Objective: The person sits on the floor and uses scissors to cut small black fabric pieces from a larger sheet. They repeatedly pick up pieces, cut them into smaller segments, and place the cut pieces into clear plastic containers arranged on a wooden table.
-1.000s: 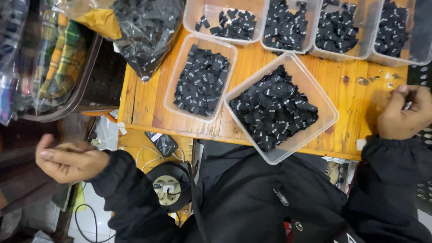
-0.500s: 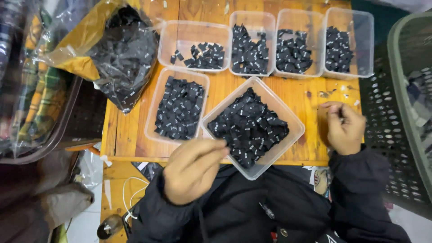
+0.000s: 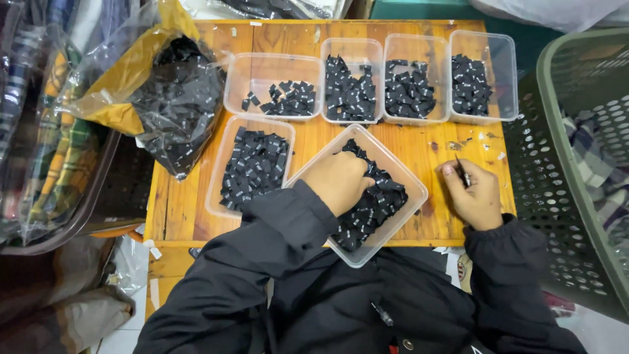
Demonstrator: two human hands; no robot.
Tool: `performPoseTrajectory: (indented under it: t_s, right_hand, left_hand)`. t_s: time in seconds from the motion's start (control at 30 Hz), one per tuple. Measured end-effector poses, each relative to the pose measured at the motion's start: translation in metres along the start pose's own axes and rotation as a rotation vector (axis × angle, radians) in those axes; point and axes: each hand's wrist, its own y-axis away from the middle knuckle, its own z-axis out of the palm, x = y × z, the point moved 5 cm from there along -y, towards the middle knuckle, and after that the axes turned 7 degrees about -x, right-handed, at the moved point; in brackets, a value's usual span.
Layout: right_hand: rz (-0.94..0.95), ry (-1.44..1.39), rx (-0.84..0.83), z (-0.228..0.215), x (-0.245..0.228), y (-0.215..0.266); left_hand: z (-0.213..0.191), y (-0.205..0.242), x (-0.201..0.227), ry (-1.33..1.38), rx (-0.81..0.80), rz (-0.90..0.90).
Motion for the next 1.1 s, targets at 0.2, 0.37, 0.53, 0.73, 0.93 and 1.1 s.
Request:
performPoseTrajectory:
  t_s: [0.2,0.37,0.53,0.73,0.93,1.1]
  right_hand:
    - [-0.018,0.057,-0.010,0.001,0.001,-0.001]
    - [-0.021,0.091,-0.008,0.001,0.003,0.000]
    - [-0.030,0.124,-0.007,0.002,0.005,0.001]
    - [-0.033,0.154,-0.013,0.003,0.009,0.002]
    - [-0.028,0.165,-0.019,0.003,0.008,0.002]
    - [-0.034,0.163,-0.021,0.004,0.004,0.003]
  left_hand:
    - [0.006,0.006,0.002,0.056,-0.003,0.032]
    - [-0.001,0.018,-0.003,0.038,0.127,0.015]
    - [-0.008,0.029,-0.006,0.208,0.107,-0.001]
    - [-0.003,0.032,-0.009,0.280,0.069,-0.069]
    - [0.002,0.034,0.003,-0.072,0.278,-0.088]
    - [0.025,0.023,0.036,-0.027,0.431,0.326]
